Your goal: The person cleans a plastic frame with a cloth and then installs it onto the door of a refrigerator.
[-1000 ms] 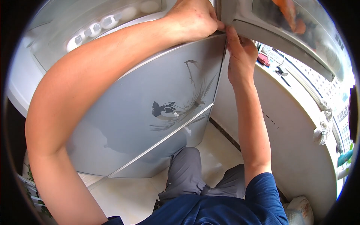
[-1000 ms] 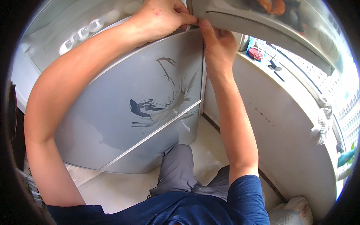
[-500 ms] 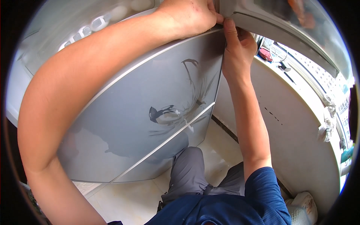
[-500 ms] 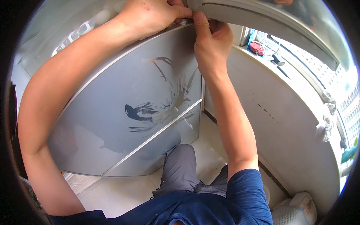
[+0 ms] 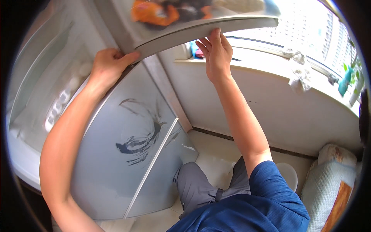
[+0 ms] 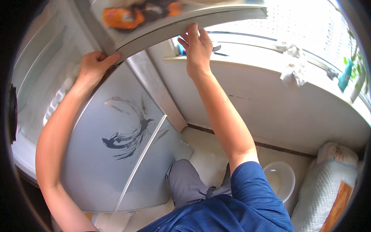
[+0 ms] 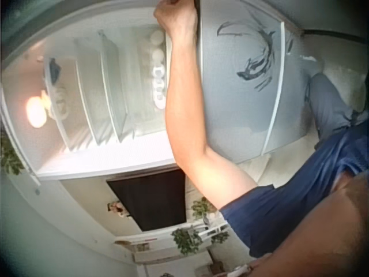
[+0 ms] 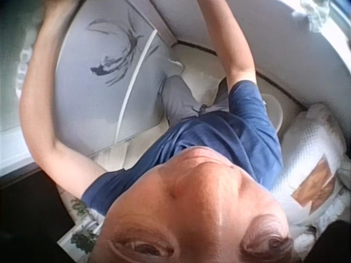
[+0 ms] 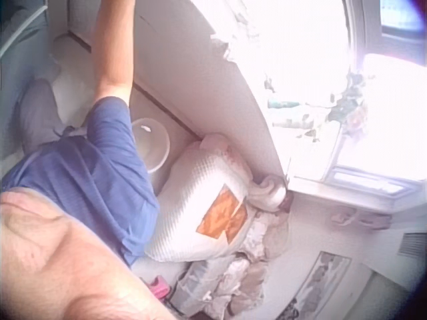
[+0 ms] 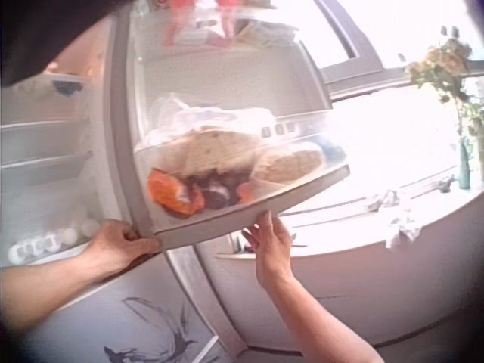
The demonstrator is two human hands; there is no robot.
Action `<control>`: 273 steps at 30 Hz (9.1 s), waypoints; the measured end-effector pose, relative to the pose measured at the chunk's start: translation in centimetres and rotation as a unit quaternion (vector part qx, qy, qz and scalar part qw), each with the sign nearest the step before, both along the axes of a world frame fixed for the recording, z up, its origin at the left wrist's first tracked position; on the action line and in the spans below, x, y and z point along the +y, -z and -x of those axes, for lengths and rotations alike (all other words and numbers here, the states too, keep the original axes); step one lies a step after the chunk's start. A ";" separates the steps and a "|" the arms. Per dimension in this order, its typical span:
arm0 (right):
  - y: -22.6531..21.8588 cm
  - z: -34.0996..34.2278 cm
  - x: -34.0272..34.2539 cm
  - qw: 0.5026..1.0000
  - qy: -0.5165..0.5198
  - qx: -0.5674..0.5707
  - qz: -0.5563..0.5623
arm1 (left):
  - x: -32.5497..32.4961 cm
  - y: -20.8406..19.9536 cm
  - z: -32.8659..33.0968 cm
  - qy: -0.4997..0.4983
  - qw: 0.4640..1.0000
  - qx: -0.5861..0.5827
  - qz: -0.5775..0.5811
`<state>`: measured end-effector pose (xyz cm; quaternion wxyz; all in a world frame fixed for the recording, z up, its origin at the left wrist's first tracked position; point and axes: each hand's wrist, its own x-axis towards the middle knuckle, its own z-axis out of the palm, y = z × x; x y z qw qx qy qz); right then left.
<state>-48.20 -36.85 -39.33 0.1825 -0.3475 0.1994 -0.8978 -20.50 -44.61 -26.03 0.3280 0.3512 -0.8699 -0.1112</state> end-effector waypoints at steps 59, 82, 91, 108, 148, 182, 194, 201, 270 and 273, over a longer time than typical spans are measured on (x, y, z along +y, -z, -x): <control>0.0 22.1 5.6 0.987 0.003 -0.105 0.123 | 1.9 2.6 3.5 -0.076 0.990 0.006 0.115; 0.1 15.3 1.3 0.983 0.030 0.002 0.181 | 1.8 2.4 3.3 -0.136 0.984 -0.002 0.118; 0.7 11.8 1.9 0.989 -0.019 0.056 0.137 | 3.9 2.8 3.6 -0.178 0.975 0.012 0.132; 0.2 10.3 2.5 0.994 -0.078 0.042 0.059 | 5.5 9.5 13.8 0.183 0.760 0.523 -0.339; -1.0 6.0 5.5 0.951 0.141 0.114 -0.250 | 1.6 11.8 20.2 0.362 0.650 0.633 -0.214; -7.0 -13.8 2.7 0.609 0.486 0.620 -0.091 | 0.7 12.3 14.2 0.377 0.554 0.690 -0.274; -8.1 -15.2 0.2 0.428 0.515 0.735 -0.110 | -1.0 13.1 14.9 0.373 0.588 0.687 -0.207; -8.2 -15.5 -0.3 0.438 0.523 0.727 -0.075 | -1.0 13.0 13.7 0.349 0.634 0.674 -0.151; -2.3 23.0 19.7 0.976 0.091 0.188 -0.066 | 1.5 13.9 16.7 0.440 0.605 0.580 -0.323; -1.8 24.1 18.7 0.982 0.065 0.176 -0.037 | 2.6 13.0 19.7 0.475 0.602 0.534 -0.357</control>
